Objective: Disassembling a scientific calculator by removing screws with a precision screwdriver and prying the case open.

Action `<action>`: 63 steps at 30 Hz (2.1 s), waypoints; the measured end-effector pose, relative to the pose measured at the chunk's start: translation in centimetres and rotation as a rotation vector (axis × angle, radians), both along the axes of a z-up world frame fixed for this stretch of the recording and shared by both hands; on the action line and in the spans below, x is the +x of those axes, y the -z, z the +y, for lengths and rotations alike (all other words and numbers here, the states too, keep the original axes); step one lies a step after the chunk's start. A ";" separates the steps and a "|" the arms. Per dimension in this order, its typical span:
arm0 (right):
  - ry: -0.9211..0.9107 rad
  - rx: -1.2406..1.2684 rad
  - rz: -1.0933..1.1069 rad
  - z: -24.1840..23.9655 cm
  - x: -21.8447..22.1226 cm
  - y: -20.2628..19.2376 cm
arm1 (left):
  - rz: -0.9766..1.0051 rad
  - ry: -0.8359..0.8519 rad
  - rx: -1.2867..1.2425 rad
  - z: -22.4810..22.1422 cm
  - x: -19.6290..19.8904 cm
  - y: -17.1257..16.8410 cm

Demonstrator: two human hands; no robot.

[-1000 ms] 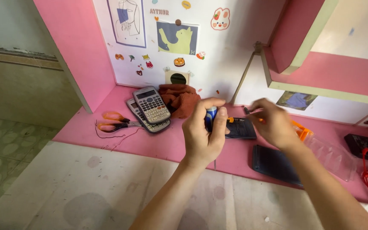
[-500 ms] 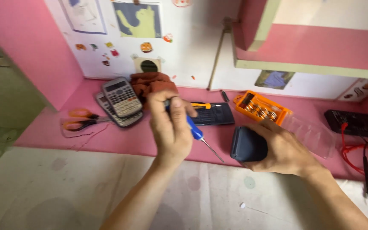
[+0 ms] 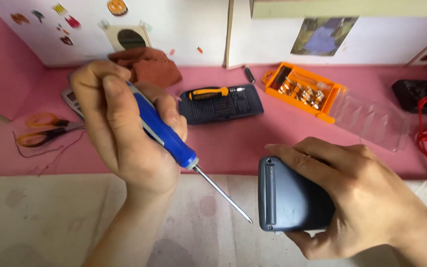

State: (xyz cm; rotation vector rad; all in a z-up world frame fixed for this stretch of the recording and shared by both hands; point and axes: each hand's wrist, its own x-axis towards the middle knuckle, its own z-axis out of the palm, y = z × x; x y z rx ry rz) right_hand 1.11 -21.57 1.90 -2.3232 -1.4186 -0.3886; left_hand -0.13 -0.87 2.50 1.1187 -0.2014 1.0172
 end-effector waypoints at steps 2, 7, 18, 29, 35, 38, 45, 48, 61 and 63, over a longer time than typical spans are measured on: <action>0.035 -0.025 0.049 -0.1 -0.2 0.3 | -0.001 0.008 0.023 -0.5 0.0 0.2; 0.051 -0.058 0.181 -0.3 -0.3 1.0 | 0.026 0.000 0.127 -1.6 -0.5 0.4; 0.013 -0.075 0.231 -0.1 -0.2 1.5 | 0.049 -0.015 0.345 -2.4 -0.9 0.7; 0.122 -0.232 0.253 0.3 0.6 2.5 | 0.019 0.084 0.717 -1.9 -2.0 -0.3; 0.229 -0.415 0.289 0.3 2.2 3.5 | -0.080 0.317 1.144 -1.8 -2.2 1.4; 0.272 -0.431 0.275 0.4 2.8 4.0 | -0.271 0.237 1.115 -1.9 -1.8 1.5; 0.382 -0.438 0.582 2.0 2.1 2.0 | 0.012 0.463 1.239 -0.3 -2.3 -0.2; 0.477 -0.593 0.590 2.3 2.2 1.8 | 0.101 0.444 1.301 -0.1 -2.7 -0.6; 0.508 -0.456 0.576 1.2 2.8 3.2 | -0.114 0.108 1.380 -0.5 -2.0 0.5; 0.316 -0.386 0.457 0.5 3.2 4.2 | -0.097 0.223 1.263 -0.6 -1.9 0.5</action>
